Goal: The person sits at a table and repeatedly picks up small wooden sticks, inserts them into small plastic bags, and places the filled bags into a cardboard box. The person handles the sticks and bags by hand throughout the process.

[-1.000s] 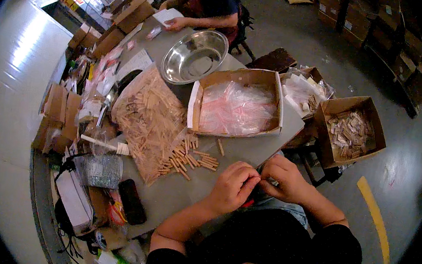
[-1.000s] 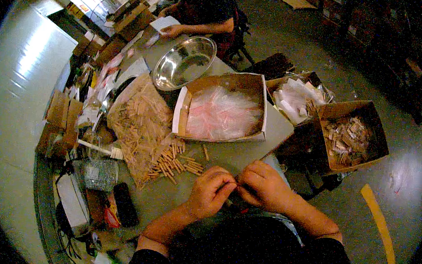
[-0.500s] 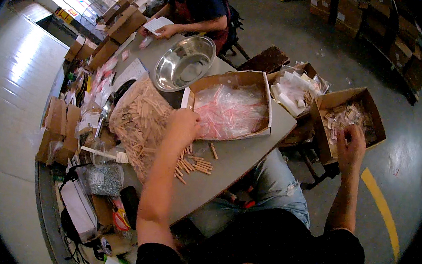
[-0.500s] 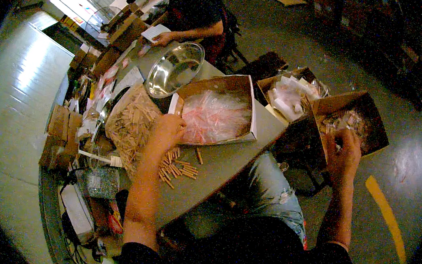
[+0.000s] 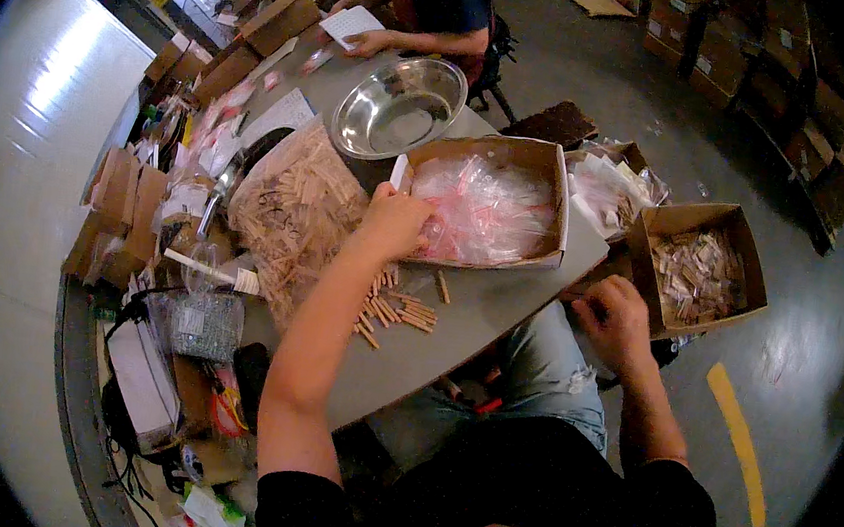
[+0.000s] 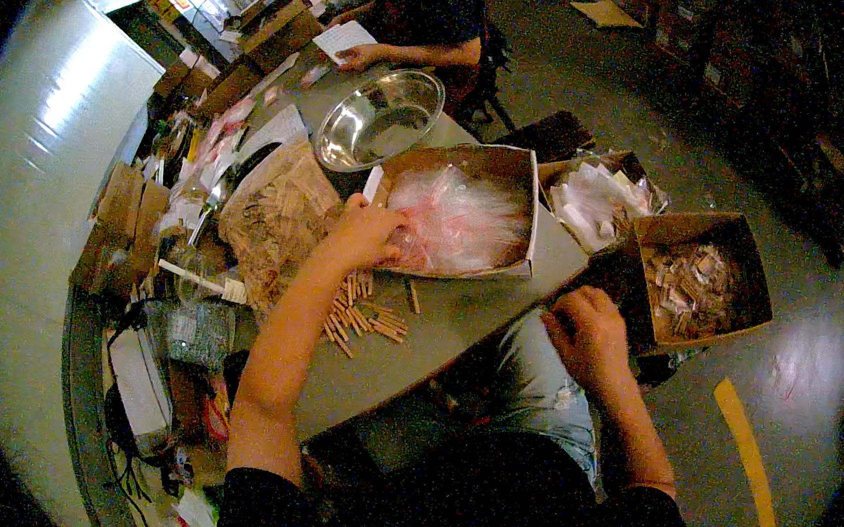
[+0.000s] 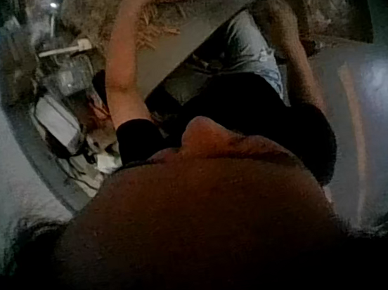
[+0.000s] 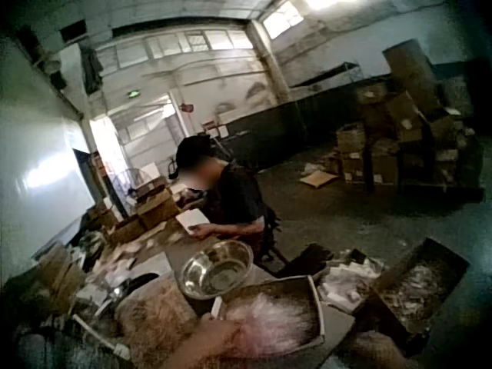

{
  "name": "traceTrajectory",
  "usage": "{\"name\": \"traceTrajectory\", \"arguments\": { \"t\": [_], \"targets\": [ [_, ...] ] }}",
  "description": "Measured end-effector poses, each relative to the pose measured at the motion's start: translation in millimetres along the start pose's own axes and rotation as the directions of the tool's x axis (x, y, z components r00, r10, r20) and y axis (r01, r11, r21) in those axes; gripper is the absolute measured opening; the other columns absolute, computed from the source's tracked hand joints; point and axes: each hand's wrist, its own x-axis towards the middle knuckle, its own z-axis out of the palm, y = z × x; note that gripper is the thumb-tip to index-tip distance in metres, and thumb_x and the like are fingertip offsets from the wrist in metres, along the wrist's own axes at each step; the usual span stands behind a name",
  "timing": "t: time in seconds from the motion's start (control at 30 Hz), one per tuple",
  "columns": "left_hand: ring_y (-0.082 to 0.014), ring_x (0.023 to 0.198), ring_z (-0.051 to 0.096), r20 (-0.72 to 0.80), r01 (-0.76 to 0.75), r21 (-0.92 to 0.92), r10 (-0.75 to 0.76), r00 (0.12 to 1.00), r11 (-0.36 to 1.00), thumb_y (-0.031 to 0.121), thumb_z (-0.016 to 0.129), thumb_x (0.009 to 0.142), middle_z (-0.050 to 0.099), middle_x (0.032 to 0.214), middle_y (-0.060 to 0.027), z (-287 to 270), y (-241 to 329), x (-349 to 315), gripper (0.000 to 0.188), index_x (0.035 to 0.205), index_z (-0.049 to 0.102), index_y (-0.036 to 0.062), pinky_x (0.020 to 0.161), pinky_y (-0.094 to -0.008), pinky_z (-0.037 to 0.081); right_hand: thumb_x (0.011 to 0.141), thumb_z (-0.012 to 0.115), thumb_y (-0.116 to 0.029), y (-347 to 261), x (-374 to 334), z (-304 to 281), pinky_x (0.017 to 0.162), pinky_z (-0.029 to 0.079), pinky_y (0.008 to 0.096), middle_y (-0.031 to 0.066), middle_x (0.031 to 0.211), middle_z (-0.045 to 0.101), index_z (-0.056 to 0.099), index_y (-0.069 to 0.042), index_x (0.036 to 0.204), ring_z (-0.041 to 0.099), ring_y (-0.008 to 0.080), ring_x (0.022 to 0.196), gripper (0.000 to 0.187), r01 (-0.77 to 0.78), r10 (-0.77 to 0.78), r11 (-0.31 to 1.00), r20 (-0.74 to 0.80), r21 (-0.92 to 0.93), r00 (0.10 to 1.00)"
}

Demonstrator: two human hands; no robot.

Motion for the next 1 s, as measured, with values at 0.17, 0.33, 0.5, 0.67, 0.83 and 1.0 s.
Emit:
{"name": "traceTrajectory", "arguments": {
  "t": [0.17, 0.33, 0.5, 0.67, 0.83, 1.0],
  "targets": [
    [-0.0298, 0.081, 0.065, -0.041, 0.094, -0.067, -0.097, 0.994, 0.993, 0.023, 0.071, 0.075, 0.068, 0.077, -0.0135, -2, -3, 6, 0.014, 0.076, 0.070, 0.0086, 0.082, -0.0408, 0.043, 0.073, 0.074, -0.012, -28, 5, 26, 0.068, 0.049, 0.0424, 0.0135, 0.081, 0.060, 0.060, -0.006, 0.077, 0.058, 0.0341, 0.079, 0.016, 0.098, -0.112, 0.985, 0.091, 0.145, 0.990],
    [-0.0314, 0.082, 0.066, 0.008, 0.218, -0.531, -0.253, 0.968, 0.819, 0.021, 0.069, 0.079, 0.069, 0.088, -0.0159, -32, -4, -7, 0.022, 0.089, 0.070, 0.0018, 0.073, -0.0379, 0.050, 0.076, 0.070, -0.016, -40, 13, 50, 0.068, 0.049, 0.0445, 0.0142, 0.081, 0.058, 0.059, -0.006, 0.080, 0.057, 0.0357, 0.078, 0.016, 0.191, -0.223, 0.968, 0.211, 0.161, 0.952],
    [-0.0234, 0.082, 0.066, -0.233, -0.027, -0.778, -0.248, 0.940, 0.628, 0.015, 0.069, 0.080, 0.069, 0.096, -0.0151, -10, -22, -15, 0.025, 0.098, 0.069, -0.0015, 0.076, -0.0328, 0.051, 0.077, 0.069, -0.016, -51, 20, 70, 0.069, 0.048, 0.0446, 0.0138, 0.080, 0.058, 0.059, -0.006, 0.081, 0.057, 0.0353, 0.079, 0.015, 0.224, -0.258, 0.964, 0.289, 0.146, 0.922],
    [-0.0123, 0.083, 0.062, -0.115, -0.026, -0.980, -0.451, 0.885, 0.198, 0.008, 0.067, 0.082, 0.069, 0.095, -0.0082, -16, -14, -19, 0.021, 0.099, 0.068, -0.0044, 0.076, -0.0258, 0.049, 0.074, 0.071, -0.010, -65, 22, 79, 0.067, 0.047, 0.0429, 0.0119, 0.076, 0.056, 0.059, -0.005, 0.080, 0.057, 0.0339, 0.077, 0.013, 0.247, -0.292, 0.950, 0.262, 0.191, 0.920],
    [-0.0102, 0.083, 0.060, 0.053, -0.018, -0.991, -0.524, 0.850, -0.130, 0.001, 0.067, 0.080, 0.067, 0.097, -0.0062, -19, -9, -15, 0.022, 0.101, 0.067, -0.0047, 0.076, -0.0239, 0.049, 0.082, 0.066, -0.021, -64, 23, 81, 0.073, 0.049, 0.0469, 0.0172, 0.090, 0.058, 0.061, -0.007, 0.091, 0.057, 0.0388, 0.085, 0.017, 0.168, -0.210, 0.976, 0.377, 0.140, 0.902],
    [-0.0108, 0.080, 0.062, 0.044, -0.018, -0.994, -0.534, 0.844, -0.111, 0.002, 0.067, 0.079, 0.068, 0.092, -0.0066, -1, -13, -7, 0.022, 0.100, 0.068, -0.0036, 0.072, -0.0241, 0.050, 0.079, 0.064, -0.014, -71, 32, 103, 0.083, 0.049, 0.0439, 0.0167, 0.103, 0.059, 0.062, -0.008, 0.106, 0.056, 0.0369, 0.096, 0.028, 0.211, -0.220, 0.975, 0.322, 0.064, 0.921]
  ]
}}
